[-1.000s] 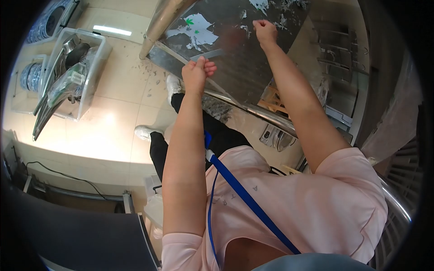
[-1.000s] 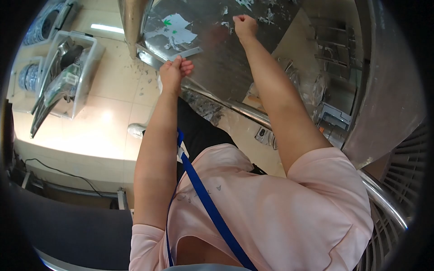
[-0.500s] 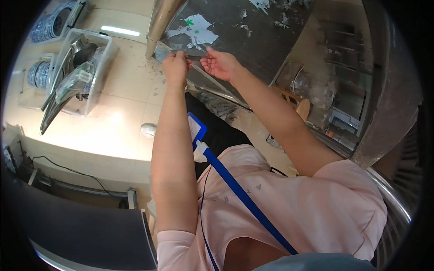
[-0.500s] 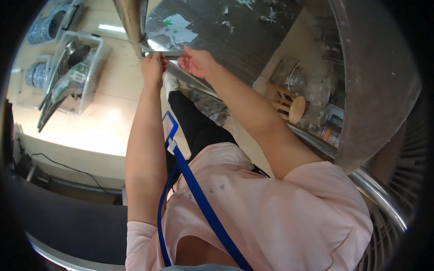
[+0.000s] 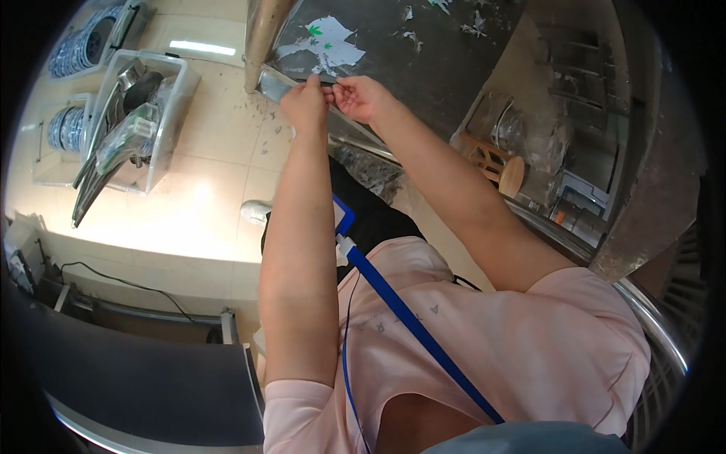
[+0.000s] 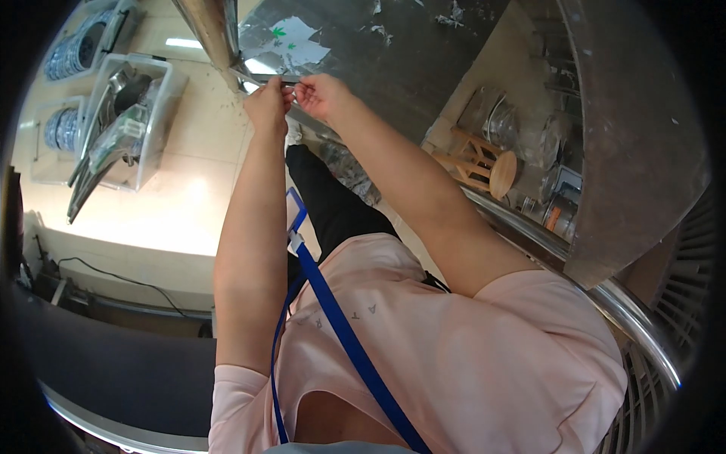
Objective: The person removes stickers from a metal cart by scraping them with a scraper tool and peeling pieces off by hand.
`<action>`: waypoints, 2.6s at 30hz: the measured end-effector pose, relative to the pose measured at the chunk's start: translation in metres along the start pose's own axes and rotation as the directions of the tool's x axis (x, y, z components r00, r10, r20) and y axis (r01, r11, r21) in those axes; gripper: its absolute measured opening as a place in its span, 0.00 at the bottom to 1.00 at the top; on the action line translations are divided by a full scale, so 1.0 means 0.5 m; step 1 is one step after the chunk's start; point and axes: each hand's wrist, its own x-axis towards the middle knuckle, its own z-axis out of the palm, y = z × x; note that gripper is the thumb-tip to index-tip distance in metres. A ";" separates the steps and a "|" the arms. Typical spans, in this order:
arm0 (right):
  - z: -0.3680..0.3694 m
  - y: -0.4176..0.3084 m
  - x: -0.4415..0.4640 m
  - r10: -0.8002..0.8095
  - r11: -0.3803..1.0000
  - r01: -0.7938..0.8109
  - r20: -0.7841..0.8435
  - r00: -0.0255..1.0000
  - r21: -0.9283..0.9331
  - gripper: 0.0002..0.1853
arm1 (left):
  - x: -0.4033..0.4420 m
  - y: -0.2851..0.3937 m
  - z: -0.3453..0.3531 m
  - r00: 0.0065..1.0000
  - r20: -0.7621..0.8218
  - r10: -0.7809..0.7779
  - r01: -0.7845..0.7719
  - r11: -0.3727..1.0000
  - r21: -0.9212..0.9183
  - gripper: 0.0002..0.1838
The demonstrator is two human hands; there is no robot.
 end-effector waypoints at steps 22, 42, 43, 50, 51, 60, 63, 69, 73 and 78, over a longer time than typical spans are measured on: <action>0.046 0.006 -0.015 -0.053 0.995 0.041 -0.143 0.988 -0.086 0.06 | 0.083 -0.035 0.009 0.985 -0.165 0.053 0.012 0.928 0.372 0.16; 0.068 0.006 0.003 -0.287 0.953 0.249 -0.251 0.924 -0.174 0.04 | 0.015 0.030 0.057 0.942 -0.336 0.017 0.181 0.817 0.548 0.18; 0.065 0.005 0.010 -0.288 0.953 0.251 -0.245 0.926 -0.172 0.04 | 0.009 0.035 0.059 0.937 -0.348 0.014 0.186 0.825 0.533 0.18; 0.073 0.003 -0.011 -0.369 0.913 0.314 -0.195 0.909 -0.261 0.06 | -0.004 0.035 0.058 0.928 -0.370 0.050 0.169 0.827 0.537 0.17; 0.072 0.003 -0.009 -0.368 0.912 0.311 -0.199 0.908 -0.267 0.07 | 0.009 0.024 0.058 0.932 -0.362 0.028 0.171 0.846 0.505 0.17; 0.057 0.004 0.006 -0.350 0.918 0.301 -0.169 0.922 -0.259 0.05 | 0.033 0.027 0.059 0.952 -0.306 0.010 0.172 0.810 0.560 0.17; 0.063 0.015 -0.005 -0.315 0.944 0.280 -0.228 0.921 -0.175 0.04 | 0.007 0.049 0.053 0.968 -0.250 -0.002 0.163 0.764 0.624 0.17; 0.061 0.020 0.010 -0.265 0.964 0.267 -0.188 0.946 -0.015 0.06 | 0.017 0.064 0.055 0.968 -0.206 0.142 0.085 0.588 0.804 0.19; 0.077 0.016 0.007 -0.282 0.957 0.291 -0.232 0.931 0.002 0.07 | 0.041 0.078 0.060 0.983 -0.111 0.150 -0.001 0.598 0.802 0.18; 0.086 0.013 0.005 -0.258 0.954 0.287 -0.256 0.932 0.084 0.05 | 0.070 0.072 0.049 0.993 0.008 0.119 -0.075 0.574 0.815 0.16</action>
